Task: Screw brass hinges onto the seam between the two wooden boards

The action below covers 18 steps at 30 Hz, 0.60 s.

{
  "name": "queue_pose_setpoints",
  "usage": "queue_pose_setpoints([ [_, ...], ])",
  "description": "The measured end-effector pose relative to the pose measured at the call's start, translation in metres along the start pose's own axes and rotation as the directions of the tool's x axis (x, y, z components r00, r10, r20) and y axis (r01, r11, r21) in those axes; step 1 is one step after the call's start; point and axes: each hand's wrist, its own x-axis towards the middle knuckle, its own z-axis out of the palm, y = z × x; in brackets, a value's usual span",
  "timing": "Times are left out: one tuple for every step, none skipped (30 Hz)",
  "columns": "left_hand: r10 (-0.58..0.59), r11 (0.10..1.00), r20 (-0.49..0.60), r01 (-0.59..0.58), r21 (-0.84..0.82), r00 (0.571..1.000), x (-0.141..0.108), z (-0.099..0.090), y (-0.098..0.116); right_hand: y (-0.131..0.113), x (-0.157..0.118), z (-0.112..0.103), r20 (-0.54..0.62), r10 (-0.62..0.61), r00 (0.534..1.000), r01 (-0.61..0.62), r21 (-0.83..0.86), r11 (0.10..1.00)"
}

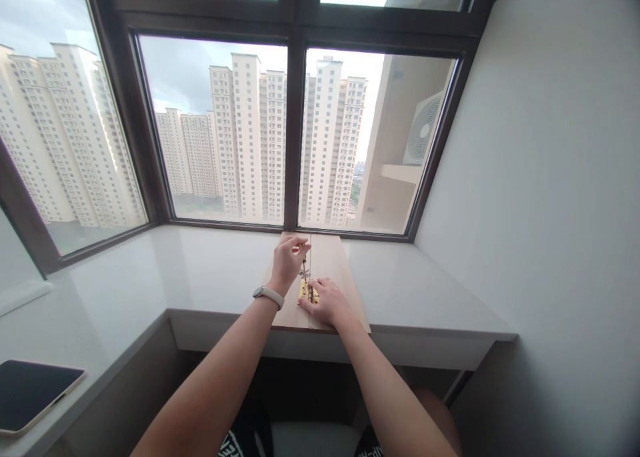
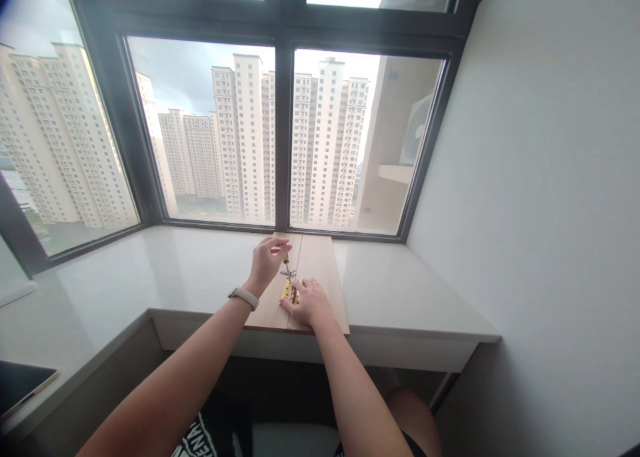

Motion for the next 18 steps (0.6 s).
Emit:
queue_pose_setpoints([
  [0.003,1.0,-0.007,-0.003,0.011,1.0,0.0001,-0.0004,0.0007,0.0001,0.0002,0.0003,0.003,0.005,1.0,-0.005,-0.002,1.0],
  [0.006,1.0,-0.011,-0.005,0.02,1.0,0.0003,-0.0006,0.0011,0.0002,0.0003,0.0004,0.005,0.006,1.0,-0.006,-0.002,1.0],
  [0.008,1.0,-0.012,-0.007,0.024,1.0,0.0007,-0.0006,0.0012,0.0004,0.0003,0.0005,0.004,0.002,1.0,-0.002,-0.002,1.0],
  [0.009,1.0,-0.012,-0.009,0.025,1.0,0.0011,-0.0003,0.0009,0.0006,0.0002,0.0004,0.0,-0.004,1.0,0.004,-0.002,1.0],
  [0.01,1.0,-0.008,-0.009,0.024,1.0,0.0015,0.0002,0.0004,0.0008,0.0001,0.0004,-0.004,-0.01,1.0,0.01,-0.002,1.0],
  [0.009,1.0,-0.004,-0.008,0.021,1.0,0.0018,0.0008,-0.0004,0.0009,-0.0001,0.0003,-0.009,-0.015,1.0,0.015,-0.001,1.0],
  [0.005,1.0,-0.004,-0.005,0.017,1.0,0.002,0.0014,-0.0013,0.0011,-0.0002,0.0002,-0.011,-0.019,1.0,0.019,0.0,1.0],
  [-0.002,1.0,-0.004,0.002,0.013,1.0,0.0019,0.002,-0.0022,0.0012,-0.0003,0.0001,-0.013,-0.021,1.0,0.021,0.002,1.0],
  [-0.01,1.0,-0.005,0.01,0.008,1.0,0.0017,0.0023,-0.0029,0.0012,-0.0004,0.0001,-0.013,-0.021,1.0,0.021,0.004,1.0],
  [-0.018,1.0,-0.006,0.018,0.004,1.0,0.0013,0.0024,-0.0033,0.0012,-0.0005,0.0001,-0.012,-0.02,1.0,0.02,0.006,1.0],
  [-0.024,1.0,-0.006,0.024,0.001,1.0,0.0008,0.0022,-0.0035,0.0012,-0.0005,0.0002,-0.01,-0.017,1.0,0.018,0.007,1.0],
  [-0.025,1.0,-0.003,0.025,0.002,1.0,0.0003,0.0018,-0.0033,0.0011,-0.0006,0.0002,-0.008,-0.015,1.0,0.015,0.008,1.0],
  [-0.024,1.0,0.001,0.024,0.005,1.0,-0.0001,0.0012,-0.0029,0.0011,-0.0006,0.0001,-0.006,-0.013,1.0,0.013,0.009,1.0],
  [-0.021,1.0,0.003,0.021,0.011,1.0,-0.0004,0.0007,-0.0024,0.0009,-0.0006,0.0,-0.003,-0.011,1.0,0.011,0.009,1.0],
  [-0.018,1.0,0.001,0.018,0.016,1.0,-0.0004,0.0003,-0.0019,0.0008,-0.0006,-0.0001,0.0,-0.01,1.0,0.01,0.009,1.0],
  [-0.017,1.0,-0.004,0.017,0.019,1.0,-0.0002,0.0,-0.0016,0.0007,-0.0007,-0.0004,0.002,-0.009,1.0,0.009,0.01,1.0],
  [-0.016,1.0,-0.008,0.016,0.021,1.0,0.0003,0.0001,-0.0013,0.0006,-0.0008,-0.0006,0.004,-0.01,1.0,0.01,0.01,1.0],
  [-0.016,1.0,-0.009,0.016,0.019,1.0,0.001,0.0005,-0.0013,0.0004,-0.0009,-0.001,0.006,-0.012,1.0,0.012,0.012,1.0],
])
